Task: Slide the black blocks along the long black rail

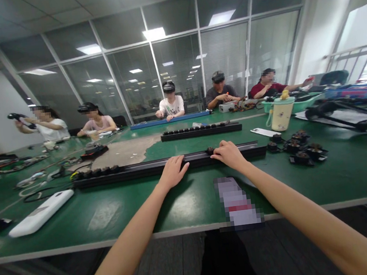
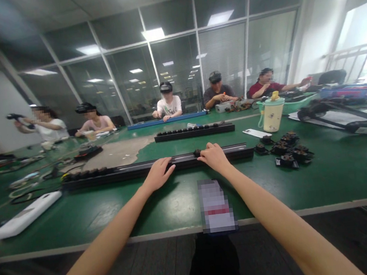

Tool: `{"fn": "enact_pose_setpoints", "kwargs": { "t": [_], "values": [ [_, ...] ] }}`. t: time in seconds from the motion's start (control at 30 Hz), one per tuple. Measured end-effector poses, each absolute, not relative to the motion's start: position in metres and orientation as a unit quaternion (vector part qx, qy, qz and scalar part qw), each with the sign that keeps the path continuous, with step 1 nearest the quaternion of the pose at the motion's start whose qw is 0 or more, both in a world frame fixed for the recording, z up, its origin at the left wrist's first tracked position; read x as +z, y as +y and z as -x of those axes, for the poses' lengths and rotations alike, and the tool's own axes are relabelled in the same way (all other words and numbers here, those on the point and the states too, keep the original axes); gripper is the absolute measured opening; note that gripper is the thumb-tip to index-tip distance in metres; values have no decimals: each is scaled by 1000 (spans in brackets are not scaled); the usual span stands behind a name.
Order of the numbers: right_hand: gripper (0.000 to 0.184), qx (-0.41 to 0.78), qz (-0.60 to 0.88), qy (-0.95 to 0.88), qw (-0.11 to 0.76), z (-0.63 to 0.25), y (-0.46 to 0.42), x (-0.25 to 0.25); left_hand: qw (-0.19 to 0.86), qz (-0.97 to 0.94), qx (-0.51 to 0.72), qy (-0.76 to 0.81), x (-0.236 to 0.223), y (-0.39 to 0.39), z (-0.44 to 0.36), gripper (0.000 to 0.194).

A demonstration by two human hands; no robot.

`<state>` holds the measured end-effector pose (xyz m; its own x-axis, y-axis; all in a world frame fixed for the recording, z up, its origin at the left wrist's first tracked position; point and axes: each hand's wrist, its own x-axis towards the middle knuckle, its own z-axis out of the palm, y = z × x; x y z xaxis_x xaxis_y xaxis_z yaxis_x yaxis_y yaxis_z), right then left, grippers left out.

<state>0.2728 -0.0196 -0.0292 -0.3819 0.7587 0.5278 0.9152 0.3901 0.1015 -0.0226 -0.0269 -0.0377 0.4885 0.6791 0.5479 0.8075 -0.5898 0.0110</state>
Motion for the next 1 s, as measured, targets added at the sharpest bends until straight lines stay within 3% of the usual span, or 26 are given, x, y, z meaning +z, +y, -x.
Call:
{"fn": "enact_pose_setpoints", "kwargs": {
  "t": [0.27,0.43,0.83,1.0],
  "values": [
    [29,-189,509,-809,224,-273,-15,-35,190,725,-215,-626,-14,-10,102,50],
    [29,-182,510,-811,223,-273,-16,-34,236,584,-183,-755,-2,-12,156,59],
    [26,-170,506,-816,222,-272,-17,-34,158,489,-140,-846,11,-8,234,70],
    [26,-173,505,-816,224,-273,-16,-35,134,521,-113,-836,17,-5,254,84]
  ]
}}
